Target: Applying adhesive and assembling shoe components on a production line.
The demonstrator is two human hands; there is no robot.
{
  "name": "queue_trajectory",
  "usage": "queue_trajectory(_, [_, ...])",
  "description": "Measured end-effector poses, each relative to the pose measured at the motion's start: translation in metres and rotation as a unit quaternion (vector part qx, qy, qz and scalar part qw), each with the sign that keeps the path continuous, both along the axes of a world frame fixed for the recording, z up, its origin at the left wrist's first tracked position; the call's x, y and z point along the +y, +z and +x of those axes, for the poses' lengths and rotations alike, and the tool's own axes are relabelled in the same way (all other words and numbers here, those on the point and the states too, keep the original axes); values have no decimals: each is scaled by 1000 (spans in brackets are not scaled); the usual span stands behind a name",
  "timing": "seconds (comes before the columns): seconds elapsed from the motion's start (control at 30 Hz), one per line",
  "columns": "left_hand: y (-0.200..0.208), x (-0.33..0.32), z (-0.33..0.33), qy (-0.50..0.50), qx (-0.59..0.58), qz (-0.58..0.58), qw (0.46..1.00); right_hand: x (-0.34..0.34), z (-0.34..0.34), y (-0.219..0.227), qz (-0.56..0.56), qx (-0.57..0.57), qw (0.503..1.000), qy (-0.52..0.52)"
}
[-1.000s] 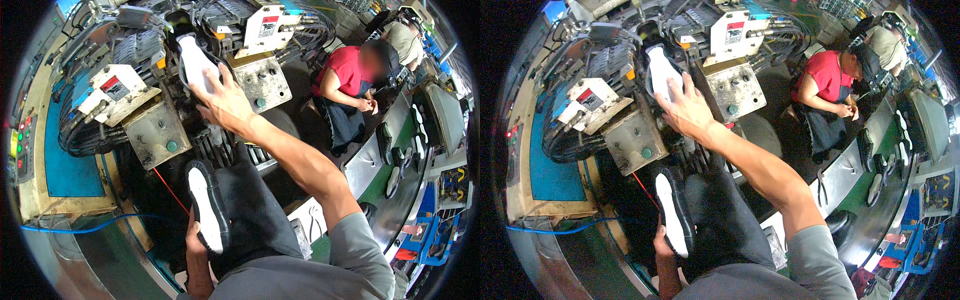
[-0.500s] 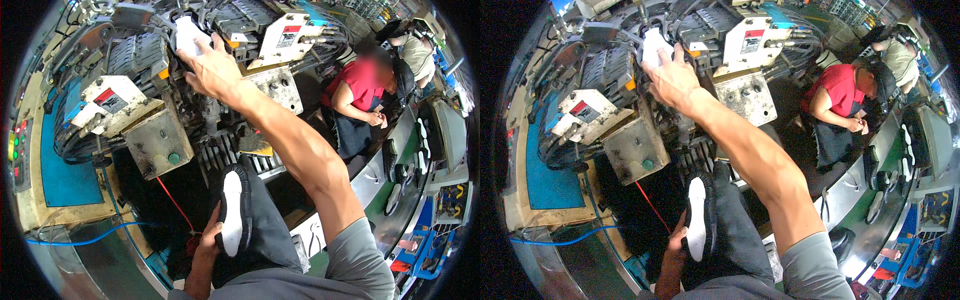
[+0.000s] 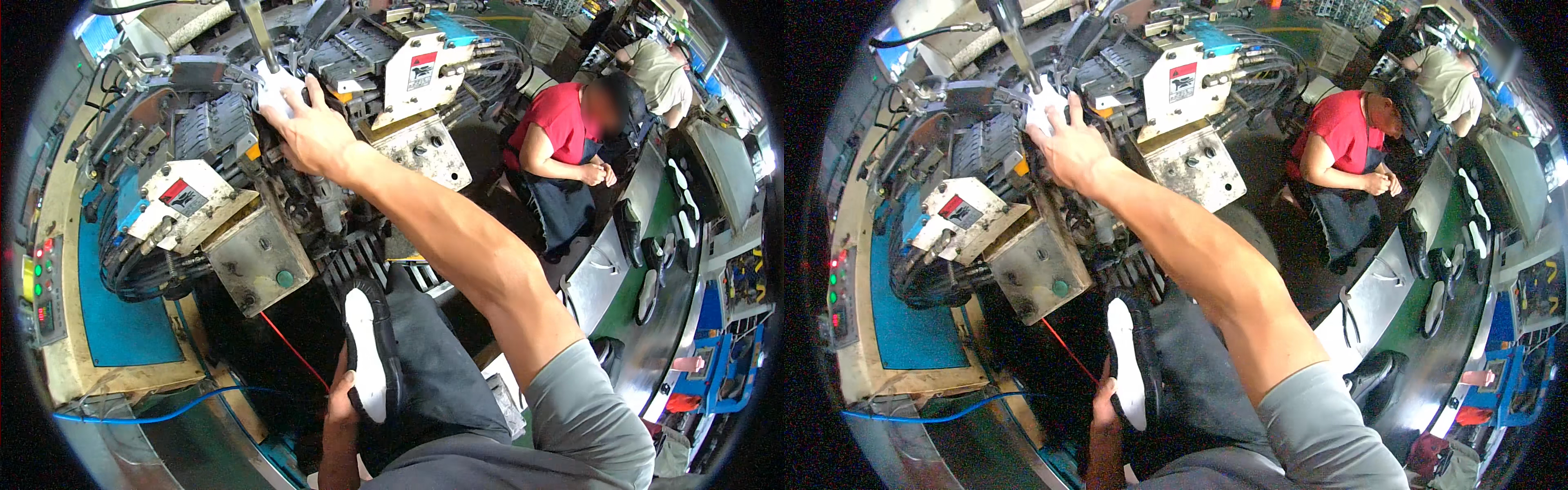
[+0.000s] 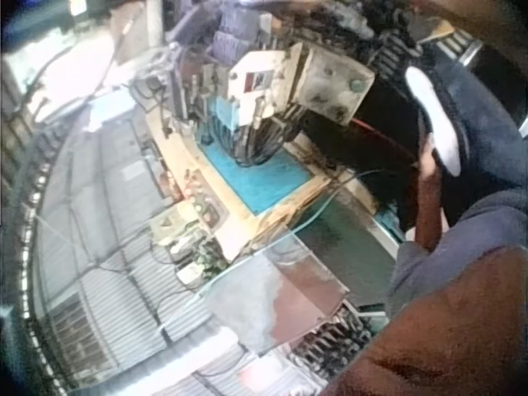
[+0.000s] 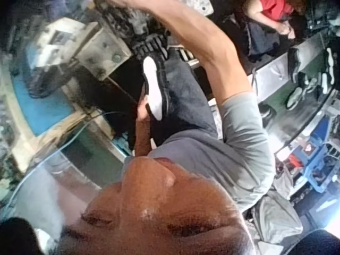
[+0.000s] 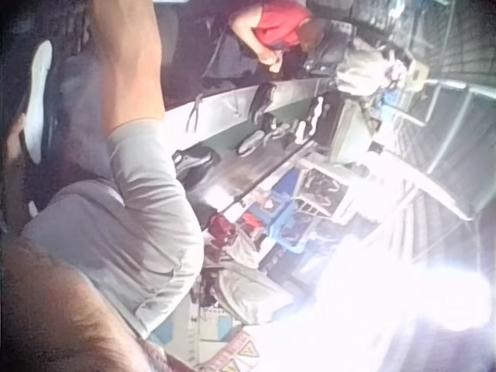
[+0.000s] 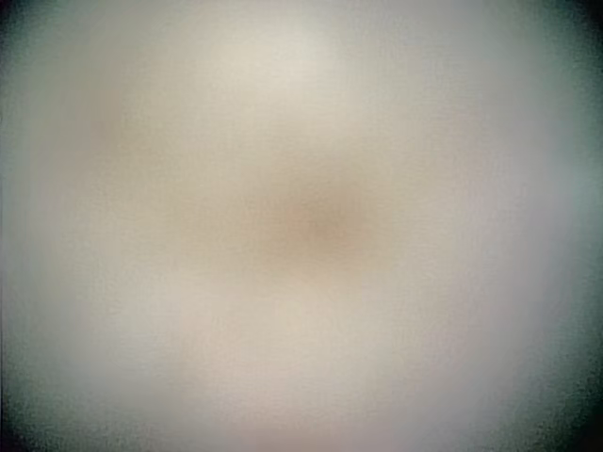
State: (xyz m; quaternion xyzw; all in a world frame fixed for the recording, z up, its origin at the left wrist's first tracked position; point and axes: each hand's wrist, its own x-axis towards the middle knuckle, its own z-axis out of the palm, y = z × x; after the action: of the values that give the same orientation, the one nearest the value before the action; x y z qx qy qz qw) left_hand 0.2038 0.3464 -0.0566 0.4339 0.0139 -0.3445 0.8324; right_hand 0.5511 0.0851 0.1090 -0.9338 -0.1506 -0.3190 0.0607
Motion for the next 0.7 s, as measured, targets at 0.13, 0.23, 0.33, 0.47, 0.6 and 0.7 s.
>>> queue_trajectory(0.13, [0, 10, -20, 52, 9, 22, 998, 10, -63, -21, -6, -16, 1000, 19])
queue_trajectory(0.23, [-3, 12, -32, 30, 72, -42, 996, 11, -131, -54, 46, 52, 996, 51])
queue_trajectory(0.33, [5, 1, -33, 47, 34, -34, 998, 9, -213, -113, 130, 124, 982, 55])
queue_trajectory(0.47, [30, -6, -32, -15, -17, -25, 999, -4, -300, -135, 571, 347, 743, 35])
queue_trajectory(0.6, [34, -5, -51, -31, -29, -6, 999, 20, -361, -130, 814, 370, 434, 112])
queue_trajectory(0.7, [36, -11, -69, -40, -66, 25, 997, 28, -390, -140, 811, 289, 494, 121])
